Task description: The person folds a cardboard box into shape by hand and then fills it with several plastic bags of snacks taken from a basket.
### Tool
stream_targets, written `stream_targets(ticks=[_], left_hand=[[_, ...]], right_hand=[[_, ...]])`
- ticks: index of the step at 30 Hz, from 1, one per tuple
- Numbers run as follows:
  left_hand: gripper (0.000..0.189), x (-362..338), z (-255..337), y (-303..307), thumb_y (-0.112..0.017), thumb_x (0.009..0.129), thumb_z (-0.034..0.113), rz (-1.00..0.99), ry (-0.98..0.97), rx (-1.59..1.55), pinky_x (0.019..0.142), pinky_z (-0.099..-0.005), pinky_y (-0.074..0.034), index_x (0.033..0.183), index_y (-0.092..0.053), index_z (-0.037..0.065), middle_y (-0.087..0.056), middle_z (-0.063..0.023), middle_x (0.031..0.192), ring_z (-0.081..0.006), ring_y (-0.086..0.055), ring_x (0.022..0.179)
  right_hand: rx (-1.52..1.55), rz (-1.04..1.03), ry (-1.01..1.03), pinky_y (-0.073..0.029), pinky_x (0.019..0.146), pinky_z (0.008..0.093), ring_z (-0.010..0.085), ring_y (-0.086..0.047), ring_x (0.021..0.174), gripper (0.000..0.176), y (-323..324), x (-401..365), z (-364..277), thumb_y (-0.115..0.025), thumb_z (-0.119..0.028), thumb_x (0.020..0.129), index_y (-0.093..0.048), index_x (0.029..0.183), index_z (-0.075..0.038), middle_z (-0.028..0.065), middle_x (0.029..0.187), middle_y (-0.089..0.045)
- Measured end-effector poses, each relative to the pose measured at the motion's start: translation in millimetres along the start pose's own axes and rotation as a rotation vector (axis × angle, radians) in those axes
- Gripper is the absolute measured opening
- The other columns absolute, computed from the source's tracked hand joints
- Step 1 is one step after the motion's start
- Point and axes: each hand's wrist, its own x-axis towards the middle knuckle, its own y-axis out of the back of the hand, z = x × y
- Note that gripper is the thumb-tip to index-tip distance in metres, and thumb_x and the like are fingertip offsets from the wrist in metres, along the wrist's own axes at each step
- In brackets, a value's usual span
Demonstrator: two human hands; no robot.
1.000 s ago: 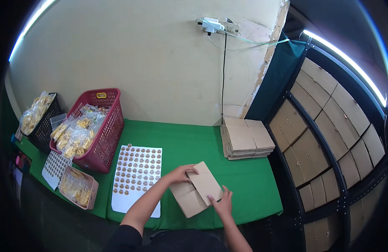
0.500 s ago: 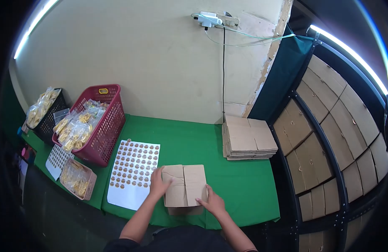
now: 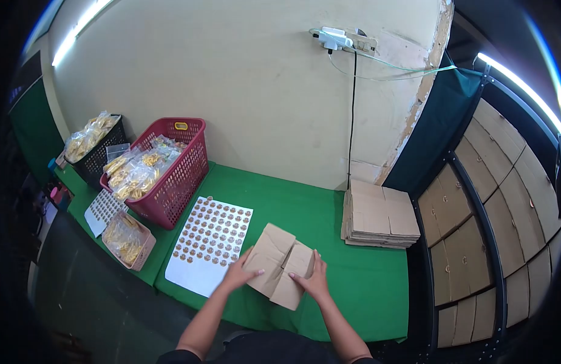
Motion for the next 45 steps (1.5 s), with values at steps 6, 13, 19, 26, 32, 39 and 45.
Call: stream_targets(ticks=[6, 13, 19, 26, 32, 39, 45], left_hand=[[0.077, 53, 51, 52, -0.08, 0.064, 0.028, -0.369, -0.116, 0.01, 0.095, -0.0316, -0.041, 0.132, -0.047, 0.014, -0.059, -0.0099, 0.118, -0.018, -0.056, 0.106], [0.076, 127, 45, 15, -0.083, 0.06, 0.03, -0.834, -0.22, 0.215, 0.095, -0.0307, -0.041, 0.128, -0.053, 0.018, -0.061, -0.0082, 0.117, -0.0177, -0.056, 0.105], [0.071, 155, 26, -30, -0.083, 0.058, 0.029, -0.828, -0.314, 0.405, 0.093, -0.0339, -0.043, 0.124, -0.056, 0.022, -0.061, -0.0105, 0.116, -0.0243, -0.058, 0.104], [0.058, 46, 49, -7, -0.075, 0.072, 0.024, 0.343, -0.358, 0.597, 0.104, -0.0393, -0.029, 0.124, -0.052, 0.015, -0.041, -0.0128, 0.135, -0.0313, -0.035, 0.127], [0.063, -34, -35, -18, -0.056, 0.089, 0.024, 0.808, -0.011, -0.591, 0.102, -0.0405, -0.028, 0.139, -0.023, 0.006, -0.034, -0.0158, 0.134, -0.0278, -0.036, 0.122], [0.076, -117, -78, -88, -0.063, 0.085, 0.034, 0.571, 0.065, -0.323, 0.104, -0.04, -0.027, 0.138, -0.02, 0.002, -0.032, -0.0188, 0.135, -0.0275, -0.034, 0.124], [0.068, -26, -46, -57, -0.065, 0.084, 0.033, 0.28, -0.024, -0.308, 0.102, -0.0365, -0.031, 0.133, -0.032, -0.001, -0.044, -0.0193, 0.127, -0.0271, -0.042, 0.12]], right_hand=[[-0.101, 0.06, -0.213, -0.048, 0.079, 0.041, 0.0312, -0.057, 0.093, 0.086, 16, -43, -19, -0.079, -0.054, 0.057, -0.043, 0.115, -0.001, 0.016, 0.093, -0.053], [-0.167, -0.155, -0.343, -0.05, 0.06, 0.0389, 0.0294, -0.064, 0.066, 0.068, -1, -72, 8, -0.067, -0.069, 0.062, -0.052, 0.068, -0.003, 0.0151, 0.065, -0.062], [-0.113, -0.201, -0.519, -0.05, 0.059, 0.0377, 0.0265, -0.064, 0.062, 0.067, -17, -82, 14, -0.062, -0.071, 0.065, -0.056, 0.06, -0.004, 0.012, 0.058, -0.061], [-0.333, -0.277, -0.438, -0.049, 0.057, 0.0343, 0.0208, -0.063, 0.056, 0.068, 1, -75, 7, -0.063, -0.072, 0.063, -0.054, 0.063, -0.005, 0.0072, 0.053, -0.059], [-0.089, 0.054, -0.095, -0.044, 0.092, 0.0398, 0.0309, -0.048, 0.114, 0.099, 18, -57, 31, -0.079, -0.055, 0.056, -0.038, 0.132, -0.006, 0.0199, 0.129, -0.043], [-0.025, -0.375, 0.334, -0.026, 0.108, 0.0453, 0.0359, -0.024, 0.132, 0.111, 17, 30, 28, -0.083, -0.047, 0.053, -0.025, 0.141, -0.011, 0.0189, 0.137, -0.027], [-0.115, -0.078, 0.125, -0.033, 0.101, 0.0454, 0.0374, -0.034, 0.121, 0.093, 29, -2, 16, -0.079, -0.052, 0.056, -0.042, 0.131, -0.01, 0.0208, 0.126, -0.033]])
